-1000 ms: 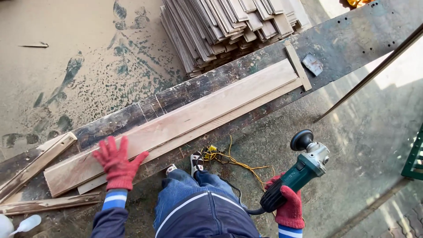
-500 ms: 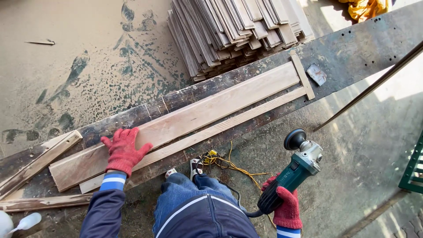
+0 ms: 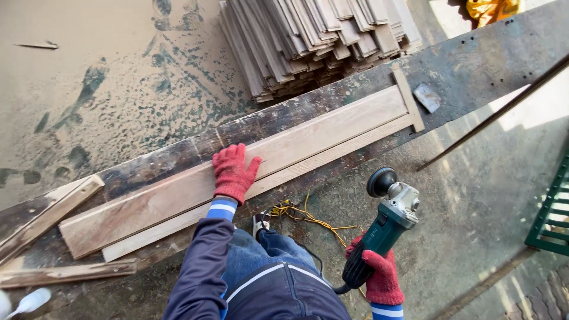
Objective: The person sands a long piece of wood using an angle grinder equipped with a sanding disc.
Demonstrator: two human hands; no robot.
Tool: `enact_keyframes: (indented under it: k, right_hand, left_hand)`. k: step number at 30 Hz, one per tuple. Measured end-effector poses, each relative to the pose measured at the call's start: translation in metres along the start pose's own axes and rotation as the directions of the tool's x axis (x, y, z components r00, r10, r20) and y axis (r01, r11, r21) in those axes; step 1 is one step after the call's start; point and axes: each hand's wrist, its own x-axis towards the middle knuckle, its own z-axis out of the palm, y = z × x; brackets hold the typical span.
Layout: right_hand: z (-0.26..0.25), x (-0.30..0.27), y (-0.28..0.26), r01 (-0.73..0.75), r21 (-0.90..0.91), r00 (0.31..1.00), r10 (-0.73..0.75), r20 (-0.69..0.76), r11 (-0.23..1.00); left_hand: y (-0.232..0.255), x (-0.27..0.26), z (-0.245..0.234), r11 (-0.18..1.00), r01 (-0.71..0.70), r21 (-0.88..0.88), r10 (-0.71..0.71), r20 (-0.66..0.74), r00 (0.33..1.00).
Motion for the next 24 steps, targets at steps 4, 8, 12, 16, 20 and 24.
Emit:
enact_keyframes:
  k: [4,8,12,16,20,24]
  right_hand:
    - [0.002,0.018,0.005,-0.066,-0.076,0.980,0.079,0.182,0.995]
    - [0.015,0.050,0.035,-0.074,-0.123,0.954,0.106,0.279,0.990]
    - [0.075,0.061,0.065,-0.112,-0.177,0.891,0.178,0.417,0.978]
    - [0.129,0.048,0.076,-0.098,-0.209,0.871,0.185,0.455,0.973]
    - [0.173,0.019,0.088,-0.053,-0.236,0.886,0.155,0.437,0.970]
    - [0.216,-0.019,0.105,0.009,-0.245,0.919,0.089,0.384,0.969]
  left_hand:
    - [-0.034,-0.024,0.025,0.973,-0.023,-0.230,-0.056,-0.328,0.943]
    - [-0.123,-0.097,0.019,0.843,0.326,-0.427,-0.520,-0.496,0.695]
    - [-0.231,-0.186,-0.015,0.618,0.524,-0.586,-0.783,-0.517,0.346]
    - [-0.326,-0.235,-0.031,0.506,0.572,-0.645,-0.850,-0.484,0.207]
    - [-0.374,-0.230,-0.037,0.282,0.697,-0.659,-0.948,-0.076,0.310]
    - [-0.408,-0.218,-0.008,0.487,0.734,-0.473,-0.852,-0.070,0.519]
